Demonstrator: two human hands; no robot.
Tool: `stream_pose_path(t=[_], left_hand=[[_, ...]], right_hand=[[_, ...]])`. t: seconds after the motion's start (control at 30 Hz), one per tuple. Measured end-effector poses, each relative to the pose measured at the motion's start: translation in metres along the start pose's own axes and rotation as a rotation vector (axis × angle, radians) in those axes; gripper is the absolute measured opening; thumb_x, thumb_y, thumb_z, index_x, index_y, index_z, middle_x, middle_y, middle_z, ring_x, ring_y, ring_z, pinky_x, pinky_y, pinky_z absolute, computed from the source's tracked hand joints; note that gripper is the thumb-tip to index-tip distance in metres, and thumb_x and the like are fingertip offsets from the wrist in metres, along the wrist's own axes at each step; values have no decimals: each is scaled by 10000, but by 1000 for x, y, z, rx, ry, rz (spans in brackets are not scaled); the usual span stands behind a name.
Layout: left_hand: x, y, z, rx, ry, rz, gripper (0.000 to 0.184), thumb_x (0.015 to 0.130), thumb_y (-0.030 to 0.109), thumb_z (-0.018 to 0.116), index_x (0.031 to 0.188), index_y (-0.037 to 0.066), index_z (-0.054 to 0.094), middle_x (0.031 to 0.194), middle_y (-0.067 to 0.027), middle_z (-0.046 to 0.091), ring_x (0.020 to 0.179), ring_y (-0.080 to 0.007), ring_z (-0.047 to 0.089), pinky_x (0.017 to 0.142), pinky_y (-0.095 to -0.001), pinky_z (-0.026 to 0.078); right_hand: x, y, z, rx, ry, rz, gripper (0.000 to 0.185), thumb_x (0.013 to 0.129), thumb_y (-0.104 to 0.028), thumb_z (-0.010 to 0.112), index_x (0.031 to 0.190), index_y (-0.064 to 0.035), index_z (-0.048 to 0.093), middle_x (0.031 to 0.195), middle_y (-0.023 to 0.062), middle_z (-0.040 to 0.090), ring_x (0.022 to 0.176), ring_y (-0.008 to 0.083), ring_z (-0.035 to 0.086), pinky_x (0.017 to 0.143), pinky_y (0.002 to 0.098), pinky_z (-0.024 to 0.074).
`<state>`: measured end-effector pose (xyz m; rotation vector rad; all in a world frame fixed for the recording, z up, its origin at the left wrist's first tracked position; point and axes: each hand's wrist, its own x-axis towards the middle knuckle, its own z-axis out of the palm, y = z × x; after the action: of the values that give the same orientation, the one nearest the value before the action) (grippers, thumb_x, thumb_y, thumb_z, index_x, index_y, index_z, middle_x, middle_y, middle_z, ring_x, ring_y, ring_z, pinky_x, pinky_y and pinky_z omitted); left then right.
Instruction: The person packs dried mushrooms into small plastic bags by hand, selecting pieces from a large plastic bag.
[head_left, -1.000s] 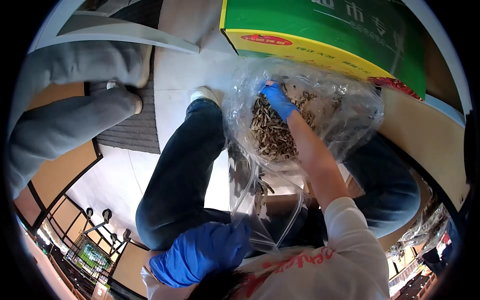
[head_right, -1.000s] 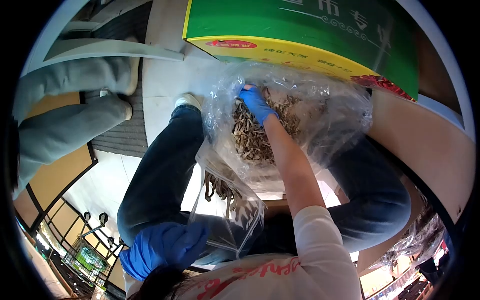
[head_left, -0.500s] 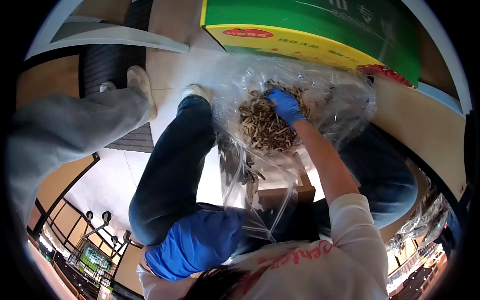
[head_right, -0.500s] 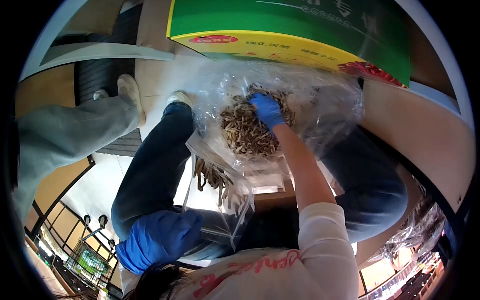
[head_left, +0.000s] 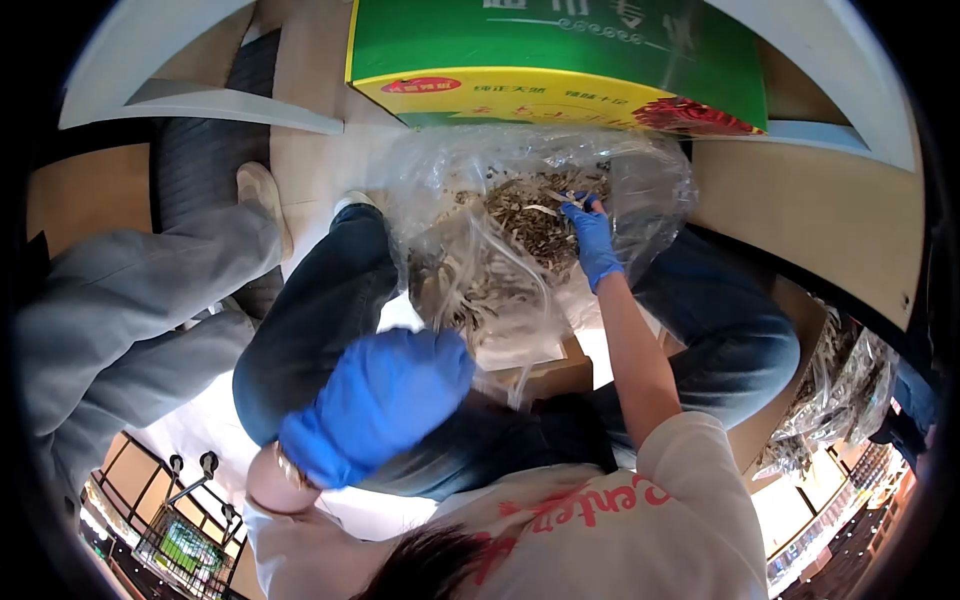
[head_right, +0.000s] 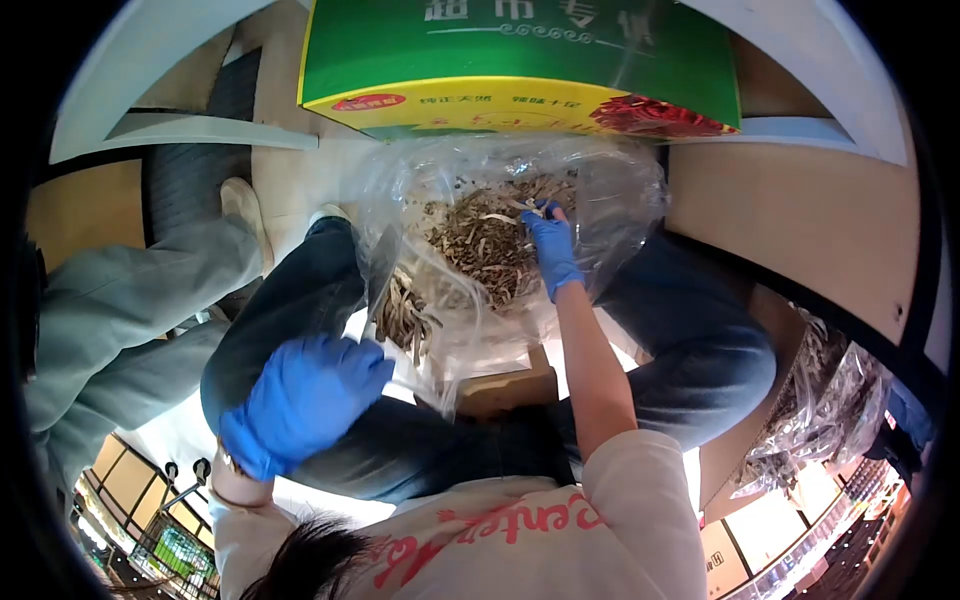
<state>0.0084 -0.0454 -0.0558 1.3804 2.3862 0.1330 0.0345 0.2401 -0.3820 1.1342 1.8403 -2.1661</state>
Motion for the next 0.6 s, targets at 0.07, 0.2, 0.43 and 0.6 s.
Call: stream_pose_path(t=[0.07, 0.2, 0.43, 0.6], left_hand=[[13, -7, 7, -41, 56, 50, 55, 724, 115, 560, 778, 104, 561, 738, -38, 518, 662, -192, 586, 521, -316, 471], [35, -17, 20, 63, 364, 182, 30, 738, 81, 535, 761, 85, 554, 680, -67, 524, 608, -217, 588, 520, -322, 482], [87, 13, 30, 51, 131, 141, 80, 767, 78, 521, 798, 64, 594, 752, -116, 601, 712, -294, 629, 593, -384, 517], [112, 30, 48, 105, 64, 194, 104, 774, 112, 520, 790, 75, 615, 761, -128, 615, 704, -309, 630, 605, -406, 515]], right_hand=[[-22, -29, 8, 75, -10, -71, 159, 798, -17, 636, 940, -73, 590, 874, 6, 613, 750, 75, 524, 681, 215, 424], [-72, -89, 1, 172, -14, -280, 197, 808, 30, 610, 982, -55, 569, 985, 56, 629, 898, 120, 575, 826, 248, 449], [-143, -181, -17, 346, 187, -626, 221, 831, 30, 585, 1034, -37, 527, 1057, 66, 596, 964, 136, 551, 866, 267, 433], [-155, -179, 12, 160, 194, -886, 239, 837, 38, 572, 1051, -49, 509, 1066, 46, 548, 978, 139, 512, 908, 280, 390]])
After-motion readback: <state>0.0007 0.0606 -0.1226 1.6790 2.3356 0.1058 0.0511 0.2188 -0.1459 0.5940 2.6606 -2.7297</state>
